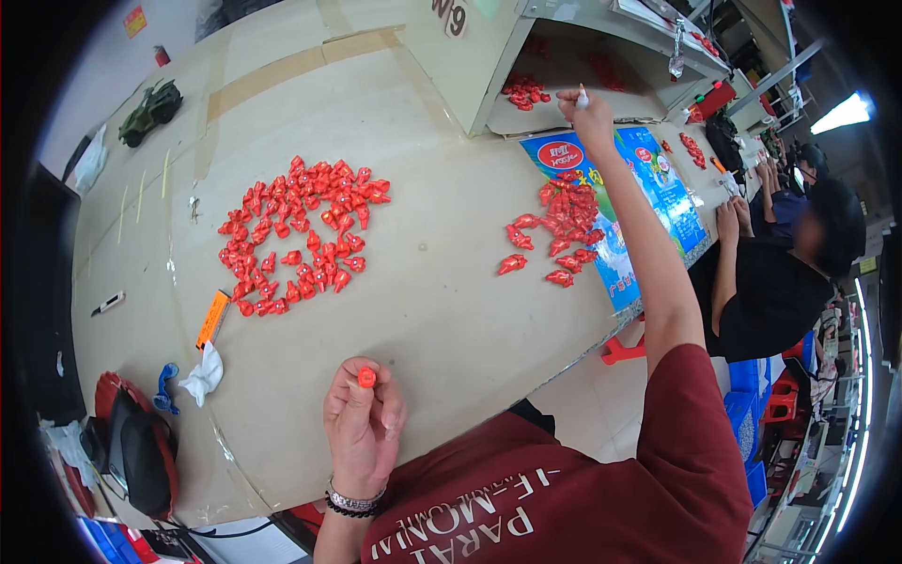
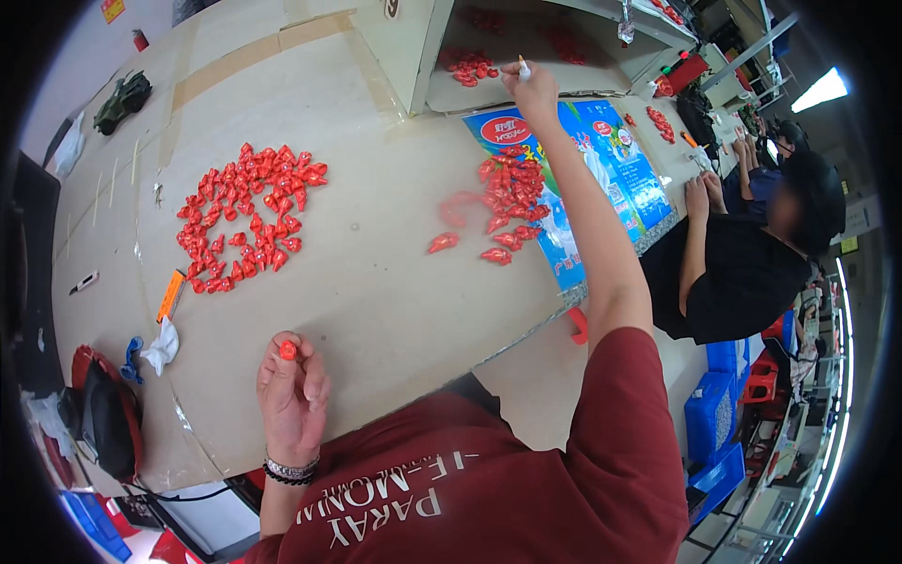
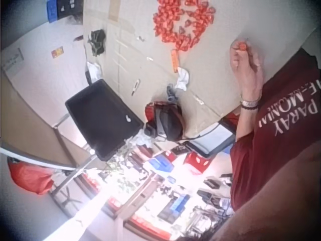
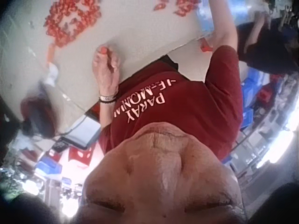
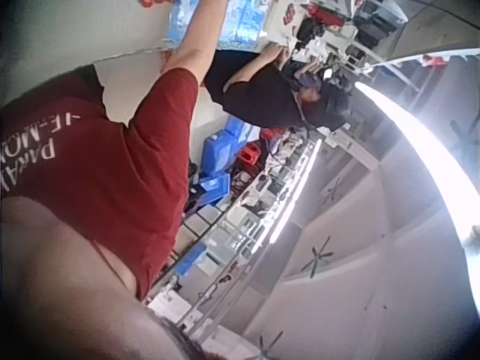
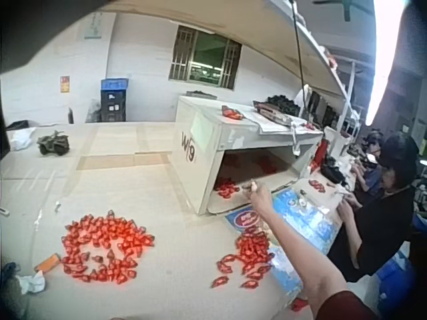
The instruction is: The person repeatedly picks up small red candies, applies a white substance from a squeeze bottle into each one, and places the filled candies into a cardboard box. The process is continuous and repetitive throughout the clip.
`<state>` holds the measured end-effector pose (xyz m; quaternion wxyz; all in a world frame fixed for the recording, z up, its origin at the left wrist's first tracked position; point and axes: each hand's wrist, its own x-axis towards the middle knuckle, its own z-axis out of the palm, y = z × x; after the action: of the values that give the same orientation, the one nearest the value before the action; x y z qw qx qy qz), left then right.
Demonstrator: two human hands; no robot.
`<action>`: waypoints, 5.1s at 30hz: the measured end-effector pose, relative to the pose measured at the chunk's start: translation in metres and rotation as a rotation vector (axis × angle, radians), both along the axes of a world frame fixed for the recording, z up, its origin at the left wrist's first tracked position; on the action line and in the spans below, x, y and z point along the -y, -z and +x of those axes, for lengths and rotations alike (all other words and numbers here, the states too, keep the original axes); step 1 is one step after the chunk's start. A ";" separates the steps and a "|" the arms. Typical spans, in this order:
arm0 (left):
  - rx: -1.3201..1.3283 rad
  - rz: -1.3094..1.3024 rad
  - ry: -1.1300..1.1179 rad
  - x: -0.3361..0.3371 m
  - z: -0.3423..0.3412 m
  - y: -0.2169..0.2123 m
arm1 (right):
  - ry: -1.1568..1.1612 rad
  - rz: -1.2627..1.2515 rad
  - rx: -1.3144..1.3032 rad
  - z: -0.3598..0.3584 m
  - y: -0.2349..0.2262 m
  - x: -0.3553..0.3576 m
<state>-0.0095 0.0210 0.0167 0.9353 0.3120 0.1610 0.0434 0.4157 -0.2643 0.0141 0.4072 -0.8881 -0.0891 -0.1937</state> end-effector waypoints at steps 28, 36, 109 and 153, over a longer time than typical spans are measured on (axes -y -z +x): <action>0.078 -0.085 -0.003 0.016 -0.001 0.007 | -0.485 0.840 -0.665 -0.195 -0.049 -0.079; 0.083 0.107 -0.111 0.019 -0.010 0.011 | -0.663 0.641 -0.681 -0.319 -0.051 -0.127; 0.121 0.863 -0.194 0.013 -0.017 0.025 | -0.806 0.552 -1.083 -0.325 -0.014 -0.148; 0.322 1.983 -0.147 -0.068 0.085 0.015 | -0.469 0.241 -0.555 -0.287 -0.043 -0.064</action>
<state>0.0757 0.0894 0.0017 0.2591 0.9293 -0.0571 0.2570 0.1287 -0.2003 0.0573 0.5508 -0.8079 -0.1530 0.1435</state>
